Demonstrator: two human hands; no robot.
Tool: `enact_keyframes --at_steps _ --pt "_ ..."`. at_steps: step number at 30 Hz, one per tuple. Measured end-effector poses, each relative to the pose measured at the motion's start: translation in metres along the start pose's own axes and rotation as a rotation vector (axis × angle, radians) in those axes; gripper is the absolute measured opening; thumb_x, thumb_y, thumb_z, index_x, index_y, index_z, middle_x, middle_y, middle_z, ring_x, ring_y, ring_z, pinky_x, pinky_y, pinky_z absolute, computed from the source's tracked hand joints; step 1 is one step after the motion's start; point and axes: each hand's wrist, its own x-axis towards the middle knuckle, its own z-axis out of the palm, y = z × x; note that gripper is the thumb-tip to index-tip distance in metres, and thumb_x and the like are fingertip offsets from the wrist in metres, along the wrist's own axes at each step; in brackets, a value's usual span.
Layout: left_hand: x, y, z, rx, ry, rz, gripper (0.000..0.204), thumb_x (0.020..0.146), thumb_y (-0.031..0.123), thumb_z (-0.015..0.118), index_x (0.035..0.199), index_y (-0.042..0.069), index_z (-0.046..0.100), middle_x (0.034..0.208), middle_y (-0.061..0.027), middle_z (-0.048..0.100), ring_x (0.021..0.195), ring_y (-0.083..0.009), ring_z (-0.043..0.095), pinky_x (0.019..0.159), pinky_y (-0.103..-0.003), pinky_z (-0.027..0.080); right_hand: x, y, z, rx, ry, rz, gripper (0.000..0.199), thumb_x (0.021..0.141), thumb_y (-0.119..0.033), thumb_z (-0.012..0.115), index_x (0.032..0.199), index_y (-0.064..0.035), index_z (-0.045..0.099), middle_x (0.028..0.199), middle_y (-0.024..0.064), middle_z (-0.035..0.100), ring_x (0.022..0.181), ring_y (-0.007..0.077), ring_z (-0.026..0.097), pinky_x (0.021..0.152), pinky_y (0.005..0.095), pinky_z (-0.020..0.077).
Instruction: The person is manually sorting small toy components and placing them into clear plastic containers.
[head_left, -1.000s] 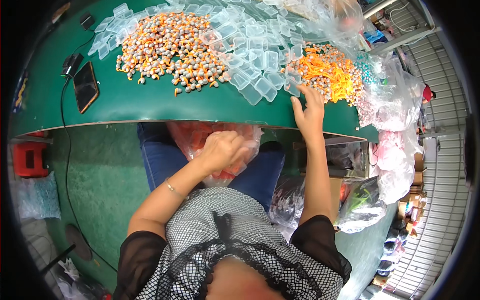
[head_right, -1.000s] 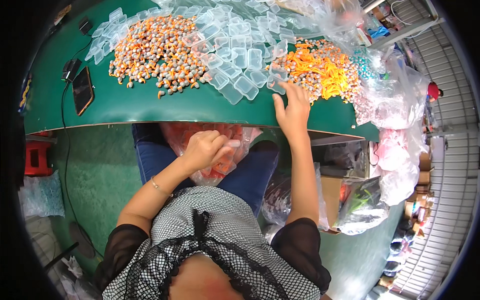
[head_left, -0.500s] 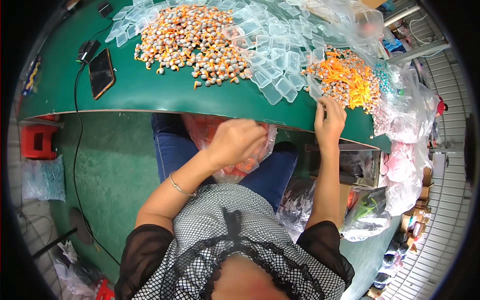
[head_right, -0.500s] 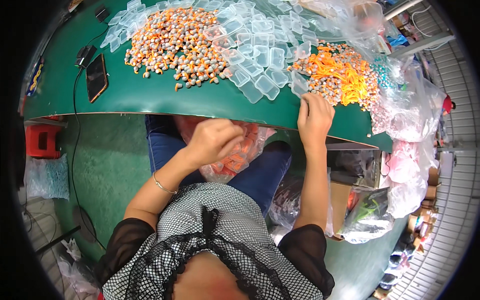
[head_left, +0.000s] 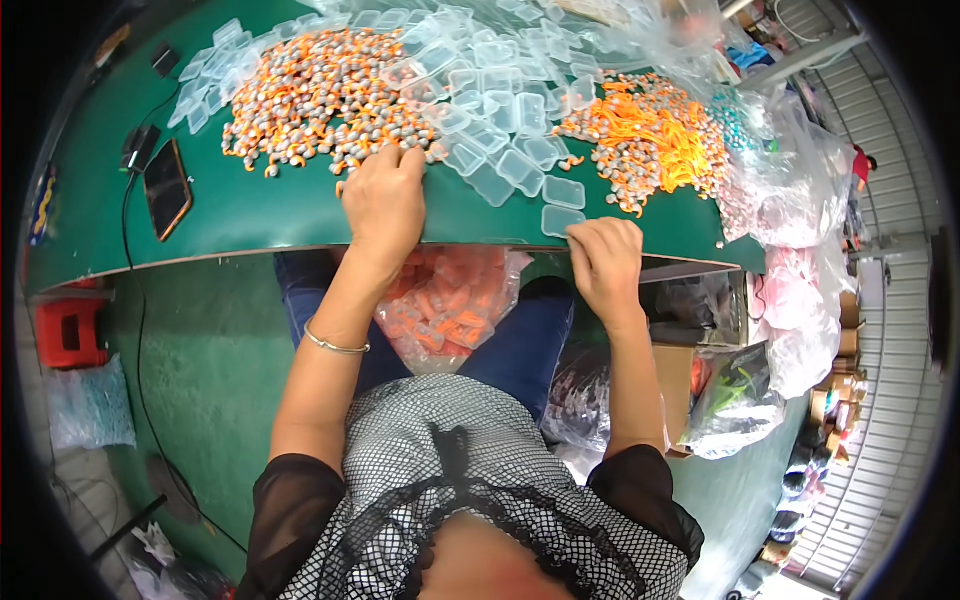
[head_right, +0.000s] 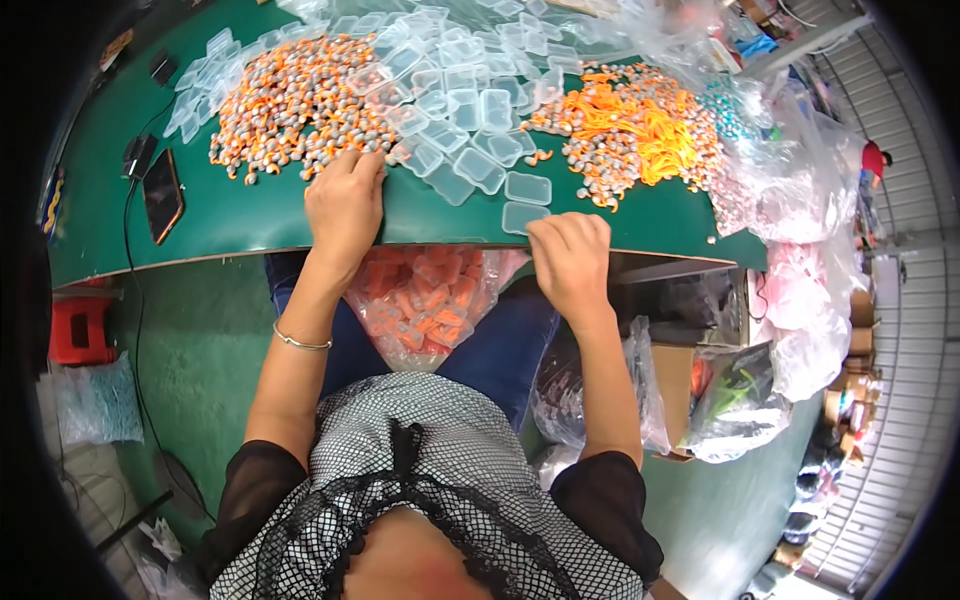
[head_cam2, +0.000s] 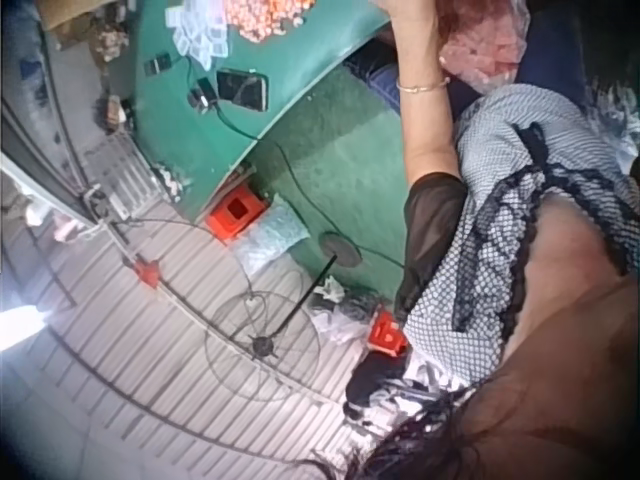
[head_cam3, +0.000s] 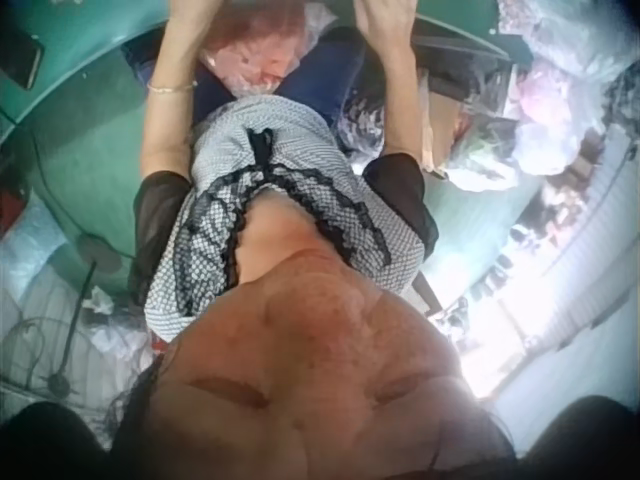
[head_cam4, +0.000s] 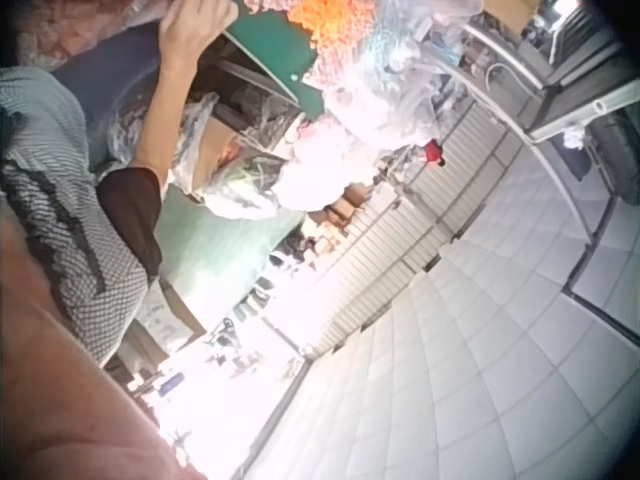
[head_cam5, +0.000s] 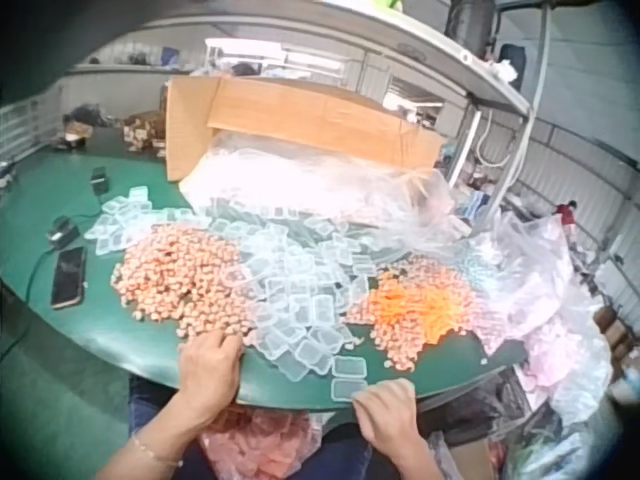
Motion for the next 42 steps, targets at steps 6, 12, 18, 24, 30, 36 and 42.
enact_keyframes --at_steps 6,12,18,24,30,36,42 --pt "0.003 0.007 -0.009 -0.122 -0.132 0.138 0.01 0.085 0.007 0.067 0.094 0.008 0.067 0.083 -0.0104 0.063 0.078 -0.0325 0.065 0.066 -0.043 0.051 0.017 0.035 0.009 -0.049 0.115 0.176 0.011 0.083 -0.008 0.069 0.093 -0.0096 0.069 0.09 0.0073 0.069 0.086 0.0271 0.064 0.083 0.0412 0.0421" --pt "0.001 0.011 -0.003 -0.212 -0.162 0.052 0.009 0.086 0.008 0.066 0.096 0.008 0.066 0.085 -0.0111 0.063 0.079 -0.0335 0.065 0.066 -0.044 0.052 0.051 0.055 0.035 -0.178 -0.049 0.282 0.011 0.081 -0.015 0.073 0.092 -0.014 0.072 0.085 0.0035 0.068 0.086 0.0248 0.064 0.081 0.0422 0.0409" --pt "-0.006 0.02 -0.002 -0.212 -0.125 -0.035 0.009 0.089 0.01 0.065 0.097 0.008 0.066 0.086 -0.0107 0.063 0.079 -0.033 0.066 0.066 -0.044 0.052 0.064 0.063 0.041 -0.24 -0.205 0.355 0.008 0.082 -0.018 0.071 0.088 -0.0133 0.073 0.084 0.0032 0.07 0.086 0.0245 0.066 0.076 0.0438 0.0419" --pt "-0.014 0.025 -0.004 -0.548 -0.078 -0.114 0.012 0.086 0.006 0.068 0.098 0.006 0.067 0.088 -0.009 0.067 0.07 -0.0262 0.064 0.063 -0.037 0.05 0.049 0.059 0.014 0.029 -0.085 0.377 0.008 0.08 -0.009 0.07 0.088 -0.0093 0.071 0.086 0.0057 0.071 0.081 0.025 0.066 0.075 0.0401 0.0452" --pt "-0.014 0.08 -0.008 -0.834 -0.277 -0.111 0.01 0.083 0.011 0.071 0.091 0.008 0.067 0.085 -0.0096 0.065 0.079 -0.0309 0.066 0.068 -0.042 0.052 0.019 0.033 -0.009 0.378 -0.142 0.2 0.019 0.076 0.0 0.073 0.093 -0.0059 0.071 0.091 0.0091 0.069 0.086 0.0275 0.063 0.082 0.0368 0.0473" --pt "-0.008 0.106 0.02 -0.635 -0.288 0.048 0.008 0.08 0.01 0.07 0.086 0.008 0.066 0.081 -0.0096 0.062 0.082 -0.0312 0.065 0.068 -0.044 0.052 0.015 0.03 -0.005 0.359 -0.21 0.133 0.02 0.076 0.0 0.072 0.095 -0.0071 0.072 0.092 0.0072 0.067 0.093 0.0272 0.061 0.083 0.0374 0.0473" --pt "-0.006 0.112 0.022 -0.532 -0.347 0.031 0.009 0.084 0.015 0.07 0.089 0.009 0.067 0.083 -0.0099 0.062 0.079 -0.0332 0.065 0.067 -0.046 0.051 0.018 0.029 -0.008 0.351 -0.257 0.126 0.018 0.078 -0.003 0.07 0.095 -0.0064 0.072 0.092 0.0082 0.067 0.092 0.0284 0.06 0.084 0.0383 0.0471"
